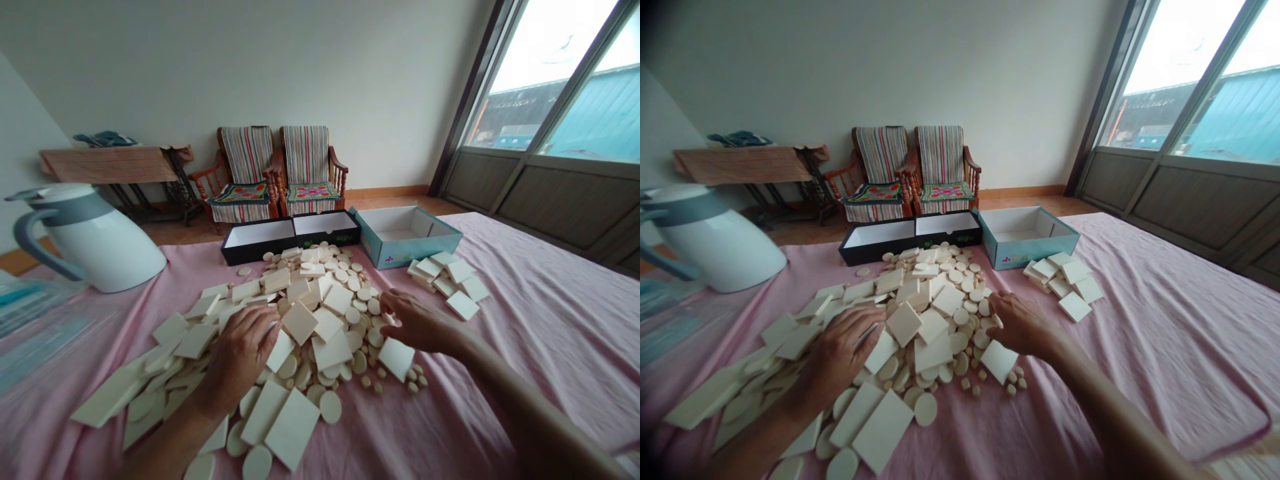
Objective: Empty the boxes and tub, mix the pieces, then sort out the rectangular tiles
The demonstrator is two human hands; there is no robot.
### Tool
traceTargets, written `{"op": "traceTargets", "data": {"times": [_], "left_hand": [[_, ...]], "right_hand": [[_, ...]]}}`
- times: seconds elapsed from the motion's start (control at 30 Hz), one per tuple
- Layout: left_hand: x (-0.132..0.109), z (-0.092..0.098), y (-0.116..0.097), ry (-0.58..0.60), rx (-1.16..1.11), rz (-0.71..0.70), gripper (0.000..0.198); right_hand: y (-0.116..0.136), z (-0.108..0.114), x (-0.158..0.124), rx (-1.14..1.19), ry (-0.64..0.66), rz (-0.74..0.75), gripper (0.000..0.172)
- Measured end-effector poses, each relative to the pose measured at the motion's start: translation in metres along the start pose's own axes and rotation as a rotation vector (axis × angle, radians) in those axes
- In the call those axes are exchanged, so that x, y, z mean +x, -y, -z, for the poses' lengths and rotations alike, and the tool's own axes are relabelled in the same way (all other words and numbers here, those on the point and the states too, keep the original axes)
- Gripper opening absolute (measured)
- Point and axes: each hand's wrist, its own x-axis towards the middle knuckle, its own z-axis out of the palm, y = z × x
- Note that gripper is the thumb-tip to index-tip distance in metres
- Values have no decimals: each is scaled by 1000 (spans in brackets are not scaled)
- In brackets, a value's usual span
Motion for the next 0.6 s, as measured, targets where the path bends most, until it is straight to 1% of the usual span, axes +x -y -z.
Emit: {"op": "traceTargets", "data": {"times": [0.07,0.17,0.27,0.33,0.4,0.5,0.57,0.6], "left_hand": [[1,0,0,-5,-2,-7,14],[1,-1,0,-19,2,-17,14],[1,-1,0,-29,9,-22,14],[1,-1,1,-28,10,-23,14],[0,-1,1,-25,12,-23,14],[0,-2,2,-18,12,-23,13],[0,-3,3,-21,13,-25,13],[0,-3,3,-22,14,-27,14]], "right_hand": [[8,4,-6,-8,32,0,15],[19,3,-19,-65,82,-14,25],[29,-6,-29,-92,96,-42,38],[34,-15,-34,-103,77,-49,44],[36,-21,-36,-120,43,-42,46],[31,-20,-36,-125,-11,-10,40],[16,-10,-32,-131,-77,10,36],[5,-3,-28,-143,-127,-8,36]]}}
